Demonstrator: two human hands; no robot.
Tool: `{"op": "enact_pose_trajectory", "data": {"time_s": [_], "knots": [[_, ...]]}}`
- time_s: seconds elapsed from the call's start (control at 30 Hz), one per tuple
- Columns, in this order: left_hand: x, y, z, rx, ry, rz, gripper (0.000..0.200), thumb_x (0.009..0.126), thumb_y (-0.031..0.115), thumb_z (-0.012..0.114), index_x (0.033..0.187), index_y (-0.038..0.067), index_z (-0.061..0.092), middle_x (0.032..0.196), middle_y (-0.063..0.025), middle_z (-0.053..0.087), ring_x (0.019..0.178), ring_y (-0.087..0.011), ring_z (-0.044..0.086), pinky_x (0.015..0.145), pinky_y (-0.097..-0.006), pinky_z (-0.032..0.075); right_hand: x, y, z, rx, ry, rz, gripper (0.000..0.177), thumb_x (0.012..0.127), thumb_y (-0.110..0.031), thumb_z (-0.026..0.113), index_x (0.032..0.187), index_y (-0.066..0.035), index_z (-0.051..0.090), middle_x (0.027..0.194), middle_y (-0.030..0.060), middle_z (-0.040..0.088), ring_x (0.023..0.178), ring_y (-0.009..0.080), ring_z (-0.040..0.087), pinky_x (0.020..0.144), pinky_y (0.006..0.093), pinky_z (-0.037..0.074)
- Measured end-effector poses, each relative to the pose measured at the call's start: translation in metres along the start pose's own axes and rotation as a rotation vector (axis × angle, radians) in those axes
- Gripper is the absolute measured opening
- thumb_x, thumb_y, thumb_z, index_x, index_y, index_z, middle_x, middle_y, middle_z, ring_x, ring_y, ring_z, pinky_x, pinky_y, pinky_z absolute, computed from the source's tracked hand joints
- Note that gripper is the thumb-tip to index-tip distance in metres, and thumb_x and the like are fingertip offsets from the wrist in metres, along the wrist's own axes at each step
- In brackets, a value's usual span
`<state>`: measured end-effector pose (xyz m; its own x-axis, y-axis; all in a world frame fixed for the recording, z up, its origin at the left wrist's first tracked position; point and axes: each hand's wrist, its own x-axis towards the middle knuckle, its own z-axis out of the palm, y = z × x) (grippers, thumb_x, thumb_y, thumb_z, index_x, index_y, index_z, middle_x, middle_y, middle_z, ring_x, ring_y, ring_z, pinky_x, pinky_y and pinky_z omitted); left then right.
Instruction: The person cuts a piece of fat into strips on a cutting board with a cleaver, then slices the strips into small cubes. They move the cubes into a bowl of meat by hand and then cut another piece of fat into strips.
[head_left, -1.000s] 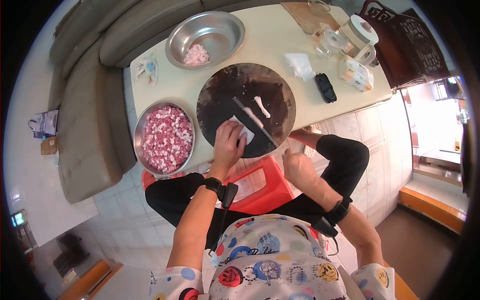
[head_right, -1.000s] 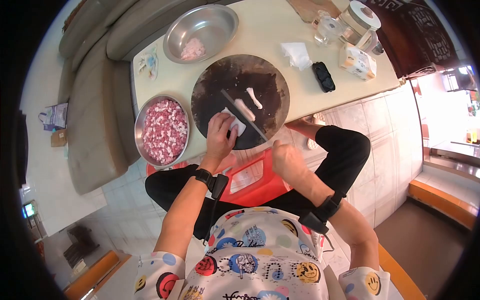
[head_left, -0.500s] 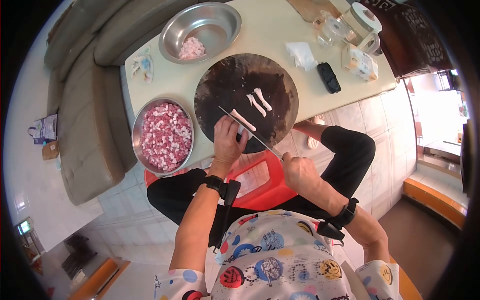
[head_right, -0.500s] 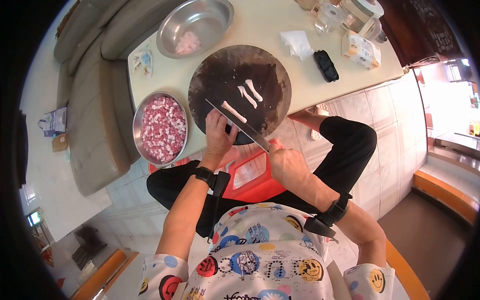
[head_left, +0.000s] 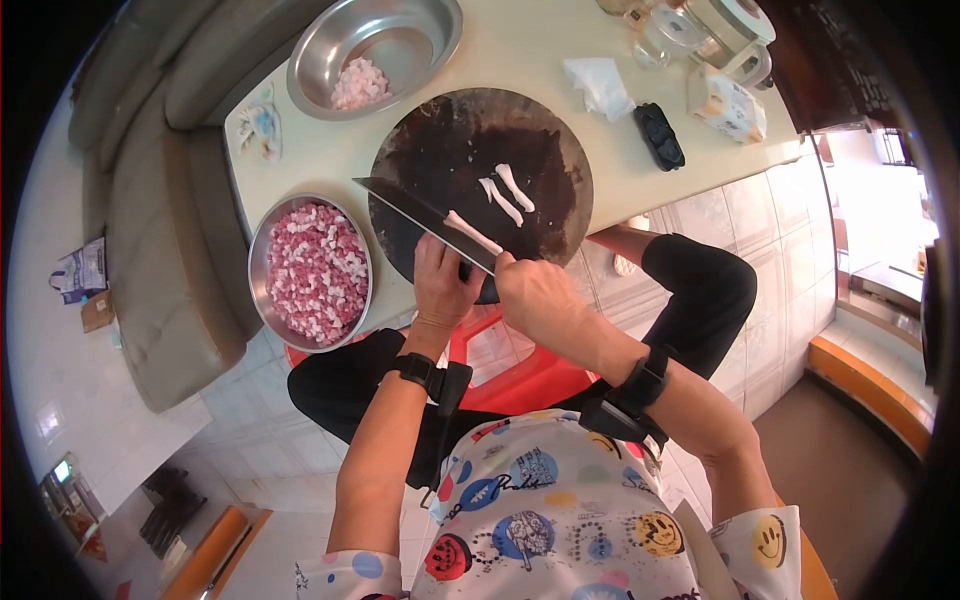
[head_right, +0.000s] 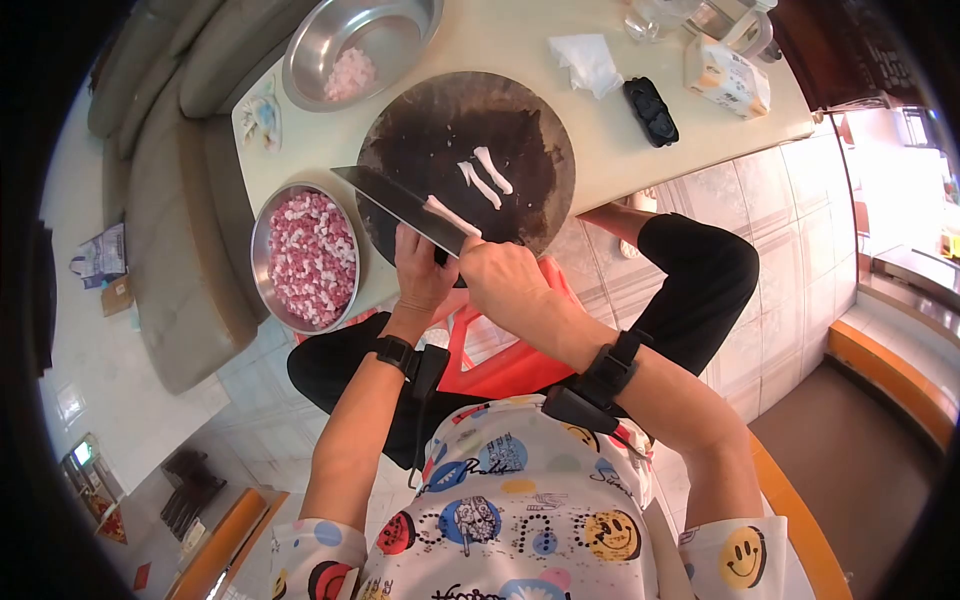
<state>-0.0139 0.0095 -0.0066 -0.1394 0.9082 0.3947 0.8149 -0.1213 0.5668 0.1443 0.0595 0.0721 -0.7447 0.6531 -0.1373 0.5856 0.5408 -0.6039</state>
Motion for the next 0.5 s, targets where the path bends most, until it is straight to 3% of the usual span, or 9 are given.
{"op": "enact_pose_trajectory", "data": {"time_s": [0.17,0.27,0.33,0.43,0.5], "knots": [[0.004,0.006,-0.005,0.007,0.012,0.025,0.041,0.068,0.011,0.072,0.105,0.003,0.057,0.105,-0.0146,0.054,0.102,-0.0364,0.052,0.086,-0.0431,0.043,-0.056,0.009,-0.008,0.017,-0.053,0.061,0.011,0.076,0.001,0.051,0.084,0.006,0.047,0.060,0.0200,0.058,0.059,0.0391,0.062,0.050,0.0453,0.048],[0.002,0.002,-0.001,0.030,0.046,0.070,0.047,0.071,0.015,0.071,0.114,0.002,0.056,0.106,-0.0145,0.055,0.097,-0.0359,0.053,0.083,-0.0426,0.044,-0.071,0.006,-0.020,-0.137,-0.240,0.255,0.012,0.070,0.002,0.054,0.081,0.006,0.051,0.064,0.0212,0.059,0.062,0.0354,0.064,0.053,0.0410,0.051],[0.001,0.002,0.000,0.018,0.038,0.058,0.048,0.070,0.014,0.072,0.114,0.002,0.055,0.106,-0.0146,0.055,0.098,-0.0359,0.053,0.084,-0.0427,0.043,-0.048,0.008,-0.008,0.009,-0.051,0.033,0.013,0.074,0.001,0.053,0.085,0.006,0.048,0.062,0.0198,0.058,0.058,0.0373,0.061,0.051,0.0447,0.048],[0.001,0.002,0.001,0.004,0.053,0.048,0.050,0.069,0.013,0.073,0.115,0.002,0.055,0.106,-0.0148,0.055,0.099,-0.0359,0.053,0.084,-0.0427,0.043,0.005,-0.007,0.004,-0.041,0.059,-0.058,0.014,0.073,0.001,0.053,0.085,0.006,0.049,0.063,0.0196,0.059,0.057,0.0367,0.061,0.051,0.0439,0.048],[-0.001,0.004,0.001,-0.009,0.079,0.048,0.051,0.068,0.013,0.073,0.114,0.002,0.055,0.106,-0.0150,0.055,0.098,-0.0360,0.053,0.085,-0.0427,0.043,-0.006,-0.002,0.005,-0.034,0.050,-0.035,0.015,0.072,0.001,0.054,0.086,0.006,0.048,0.064,0.0199,0.059,0.059,0.0368,0.061,0.052,0.0438,0.049]]}}
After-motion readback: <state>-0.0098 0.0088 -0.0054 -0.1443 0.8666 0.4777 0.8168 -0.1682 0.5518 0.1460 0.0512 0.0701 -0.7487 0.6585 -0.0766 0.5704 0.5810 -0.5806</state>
